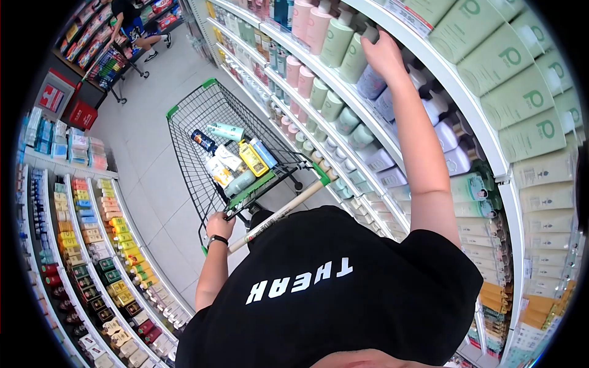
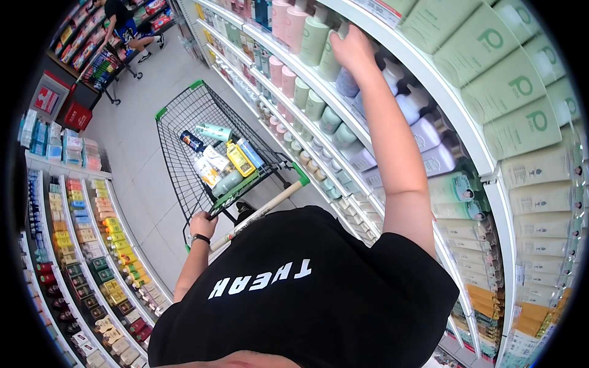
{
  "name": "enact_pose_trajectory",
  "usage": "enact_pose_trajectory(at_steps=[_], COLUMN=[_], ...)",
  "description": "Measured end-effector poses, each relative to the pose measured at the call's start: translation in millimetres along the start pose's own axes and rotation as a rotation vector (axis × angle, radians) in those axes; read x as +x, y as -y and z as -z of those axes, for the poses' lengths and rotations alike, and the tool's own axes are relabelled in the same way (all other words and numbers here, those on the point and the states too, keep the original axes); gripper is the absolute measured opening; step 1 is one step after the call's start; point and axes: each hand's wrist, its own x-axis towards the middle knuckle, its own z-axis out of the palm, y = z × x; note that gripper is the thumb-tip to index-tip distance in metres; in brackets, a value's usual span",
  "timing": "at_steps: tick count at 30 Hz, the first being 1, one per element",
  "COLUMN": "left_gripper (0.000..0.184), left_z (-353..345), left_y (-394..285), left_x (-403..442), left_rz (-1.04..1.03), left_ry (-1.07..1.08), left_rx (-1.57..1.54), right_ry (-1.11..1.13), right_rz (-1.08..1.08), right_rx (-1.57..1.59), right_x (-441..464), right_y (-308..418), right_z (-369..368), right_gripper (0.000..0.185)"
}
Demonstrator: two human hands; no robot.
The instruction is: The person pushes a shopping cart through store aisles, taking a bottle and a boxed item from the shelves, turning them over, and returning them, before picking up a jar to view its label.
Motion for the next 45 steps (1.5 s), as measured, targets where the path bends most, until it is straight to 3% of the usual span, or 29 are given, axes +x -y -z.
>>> enact_pose_trajectory(at_steps=[1, 3, 4, 11, 17, 19, 20, 27, 31, 34, 36, 37, 40, 41, 45], left_gripper=[0.03, 0.029, 0.029, 0.032, 0.036, 0.037, 0.037, 0.038, 0.038, 0.037, 0.037, 0.037, 0.036, 0.035, 0.034], left_z=[0.6, 1.1, 1.7, 9.6, 31.5, 38.9, 38.8, 49.0, 67.3, 71.6, 72.9, 73.8, 72.8, 72.3, 74.1], left_y=[3.2, 11.7, 15.8, 43.5, 59.9, 63.6, 67.2, 87.3, 86.4, 86.5, 87.3, 87.9, 88.1, 87.0, 81.2], left_x=[3.9, 10.8, 14.3, 47.2, 86.9, 104.2, 112.6, 165.9, 184.9, 196.2, 202.4, 205.7, 213.0, 212.5, 213.3], left_rz=[0.006, -0.024, -0.017, -0.098, -0.083, -0.084, -0.094, -0.128, -0.142, -0.106, -0.105, -0.1, -0.087, -0.075, -0.078], left_ry=[-0.003, -0.011, -0.013, -0.018, 0.053, 0.062, 0.059, 0.051, 0.055, 0.086, 0.095, 0.095, 0.106, 0.103, 0.094], left_rx=[-0.004, 0.001, -0.003, -0.014, 0.0, 0.003, -0.001, -0.037, -0.069, -0.071, -0.073, -0.078, -0.076, -0.082, -0.059], right_ry=[0.002, 0.266, 0.282, 0.342, 0.076, 0.276, 0.274, 0.086, -0.187, -0.265, -0.281, -0.281, -0.262, -0.27, -0.09], right_rz=[0.007, -0.098, -0.126, -0.235, -0.206, -0.41, -0.415, -0.22, -0.035, 0.037, -0.095, -0.107, -0.144, -0.16, -0.357], right_rx=[0.002, -0.029, -0.095, -0.369, -0.422, -0.529, -0.535, -0.597, -0.619, -0.596, -0.309, -0.312, 0.377, 0.369, 1.397], right_x=[7.5, 31.8, 44.3, 76.1, 50.3, 48.1, 43.8, -2.4, -23.6, -29.0, -34.6, -36.4, -46.0, -52.2, -75.7], right_y=[2.4, -2.6, -16.2, -42.8, -0.3, 21.1, 25.4, 44.5, 86.4, 110.1, 138.5, 139.2, 147.3, 157.4, 175.6], right_z=[-5.2, -15.5, -32.1, -49.4, -30.6, -20.4, -20.5, -27.5, -14.0, 6.7, 19.0, 22.8, 29.8, 25.2, -19.3], right_gripper=[0.065, 0.062, 0.057, 0.053, 0.06, 0.058, 0.058, 0.044, 0.035, 0.035, 0.035, 0.035, 0.038, 0.038, 0.039])
